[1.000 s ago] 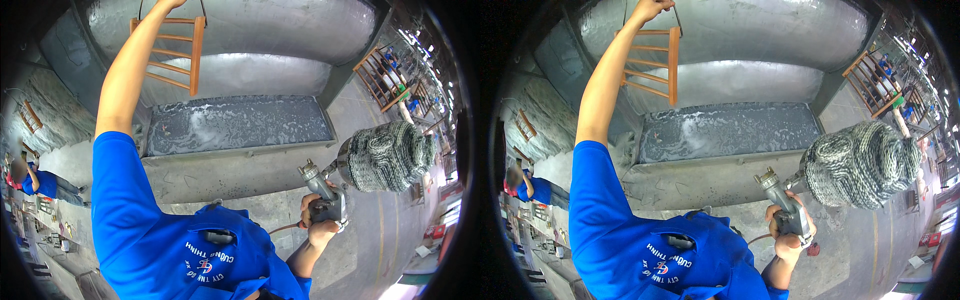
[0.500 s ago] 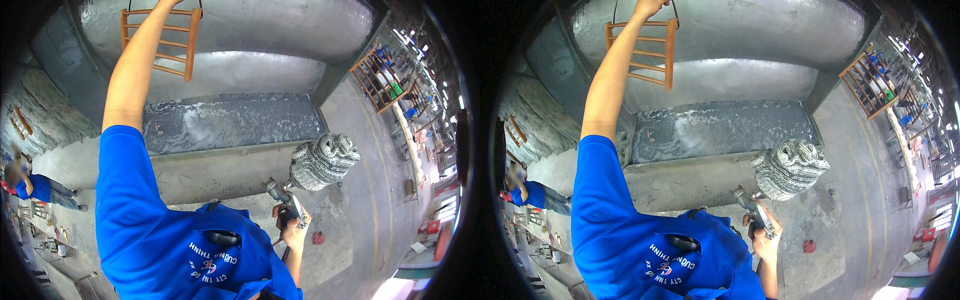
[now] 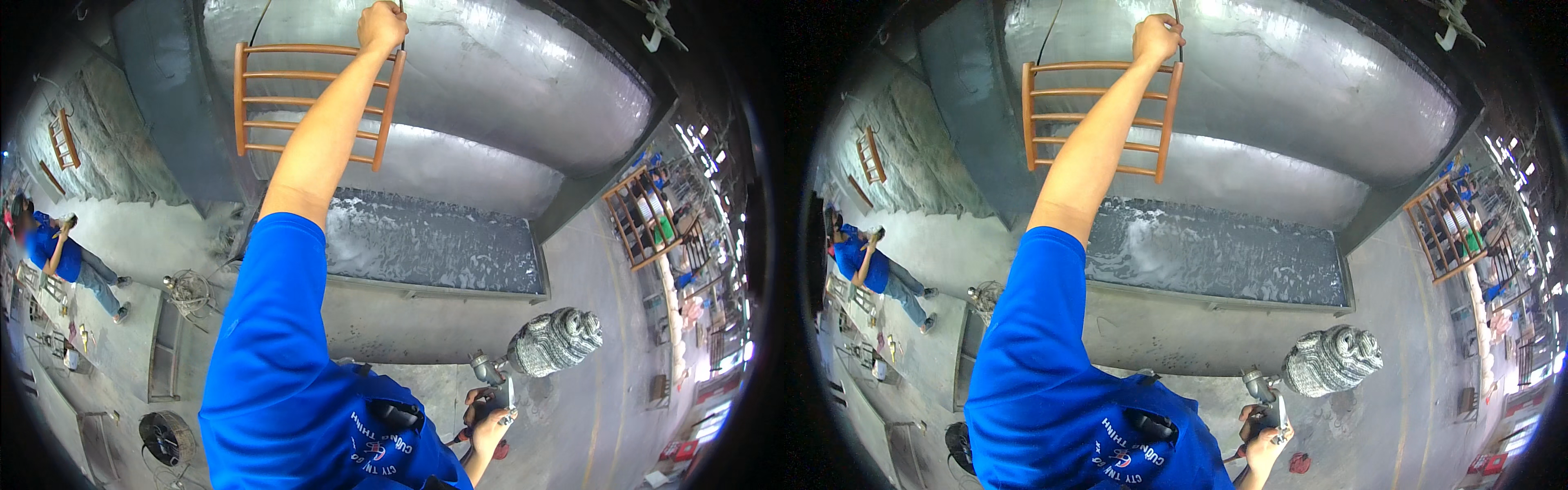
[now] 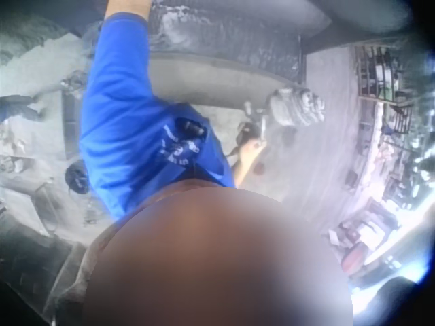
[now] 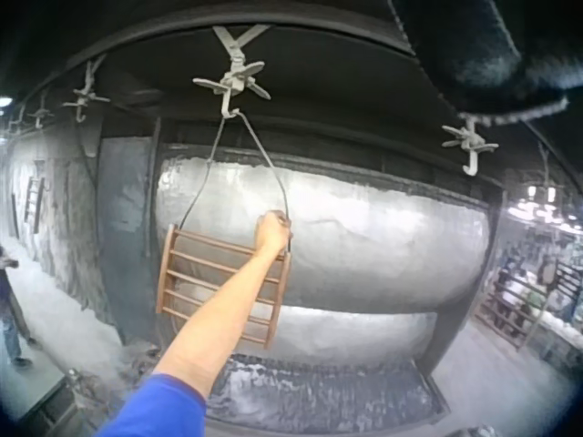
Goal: The person uses a spray gun to apply finish to wooden chair frames suspended from hooks in a spray booth. They rotate the frames by hand to coat all sides, then move to the next frame and repeat the process.
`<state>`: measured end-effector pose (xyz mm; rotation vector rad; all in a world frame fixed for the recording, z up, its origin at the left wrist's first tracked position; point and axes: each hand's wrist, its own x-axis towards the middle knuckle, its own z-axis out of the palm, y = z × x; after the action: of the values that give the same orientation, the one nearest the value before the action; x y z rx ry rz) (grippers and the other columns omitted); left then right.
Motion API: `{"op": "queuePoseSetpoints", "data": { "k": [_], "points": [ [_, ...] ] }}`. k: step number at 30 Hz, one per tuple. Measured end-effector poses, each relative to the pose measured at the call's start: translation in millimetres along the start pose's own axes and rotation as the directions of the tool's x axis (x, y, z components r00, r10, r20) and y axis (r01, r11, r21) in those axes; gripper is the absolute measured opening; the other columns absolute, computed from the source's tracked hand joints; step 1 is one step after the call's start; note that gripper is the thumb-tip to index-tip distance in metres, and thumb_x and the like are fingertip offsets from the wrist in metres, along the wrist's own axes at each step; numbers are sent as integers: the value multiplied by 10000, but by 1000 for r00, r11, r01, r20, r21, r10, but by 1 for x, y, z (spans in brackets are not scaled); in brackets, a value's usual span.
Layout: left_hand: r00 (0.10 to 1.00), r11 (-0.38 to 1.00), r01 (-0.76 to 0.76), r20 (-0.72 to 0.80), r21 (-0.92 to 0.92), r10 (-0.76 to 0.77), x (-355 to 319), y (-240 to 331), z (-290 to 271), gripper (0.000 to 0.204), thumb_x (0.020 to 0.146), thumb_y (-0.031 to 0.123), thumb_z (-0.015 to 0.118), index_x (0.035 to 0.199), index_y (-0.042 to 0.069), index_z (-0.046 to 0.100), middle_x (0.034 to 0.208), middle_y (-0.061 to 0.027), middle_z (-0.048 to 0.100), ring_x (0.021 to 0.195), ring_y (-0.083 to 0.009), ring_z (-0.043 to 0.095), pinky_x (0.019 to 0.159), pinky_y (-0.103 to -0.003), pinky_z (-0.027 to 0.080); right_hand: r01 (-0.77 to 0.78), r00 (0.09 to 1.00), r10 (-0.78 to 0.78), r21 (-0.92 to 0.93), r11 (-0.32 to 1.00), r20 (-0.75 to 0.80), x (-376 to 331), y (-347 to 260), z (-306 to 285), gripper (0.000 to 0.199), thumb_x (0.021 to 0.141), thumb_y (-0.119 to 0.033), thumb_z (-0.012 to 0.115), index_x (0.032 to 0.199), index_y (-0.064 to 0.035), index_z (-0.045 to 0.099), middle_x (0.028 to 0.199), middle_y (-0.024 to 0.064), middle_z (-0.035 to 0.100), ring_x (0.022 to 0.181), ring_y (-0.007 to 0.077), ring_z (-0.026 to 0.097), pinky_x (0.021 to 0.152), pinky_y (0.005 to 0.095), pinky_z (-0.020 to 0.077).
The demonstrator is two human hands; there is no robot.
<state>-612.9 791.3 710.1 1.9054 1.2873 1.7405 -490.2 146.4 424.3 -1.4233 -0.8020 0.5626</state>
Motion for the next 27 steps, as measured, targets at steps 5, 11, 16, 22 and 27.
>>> {"op": "queuePoseSetpoints", "data": {
  "k": [5,11,16,22,27],
  "points": [
    [997,995,61,-51,-75,-65,5,-30,-4,169,929,159,690,1051,78,775,784,-84,788,704,-191,775,751,-337,603,-29,998,28,-9,1000,-51,-2,-3,1,931,917,-836,438,959,85,571,662,98,625,376,51,412,349,242,249],
    [994,982,111,11,-151,-110,-11,-50,-33,475,910,141,681,1369,28,636,878,-154,791,764,-197,782,703,-344,628,-66,998,66,-68,996,3,-1,-5,-8,961,900,-856,440,1078,80,572,672,91,626,407,63,442,377,236,284],
    [870,927,-371,-370,-53,327,-103,-62,-133,405,1005,297,703,1340,73,668,1091,-102,783,901,-155,749,783,-294,582,69,998,-69,21,997,-1,6,1,3,1073,888,-871,429,1306,114,507,660,119,614,403,69,436,381,239,301],
    [485,1000,-14,-874,7,13,-276,-168,-300,327,1071,247,541,1290,39,667,1279,-143,692,1112,-226,655,957,-354,507,80,992,-86,59,995,94,16,-2,-5,1124,883,-877,425,1363,139,468,632,126,602,396,76,437,379,241,317],
    [815,624,347,-104,-700,-569,-330,-249,-307,907,1026,735,350,1550,-3,402,1519,-237,487,1252,-342,613,1037,-480,475,8,967,-20,50,999,254,26,-16,-14,1108,884,-854,468,1358,148,476,695,129,641,405,67,449,383,222,314]
  ]
}}
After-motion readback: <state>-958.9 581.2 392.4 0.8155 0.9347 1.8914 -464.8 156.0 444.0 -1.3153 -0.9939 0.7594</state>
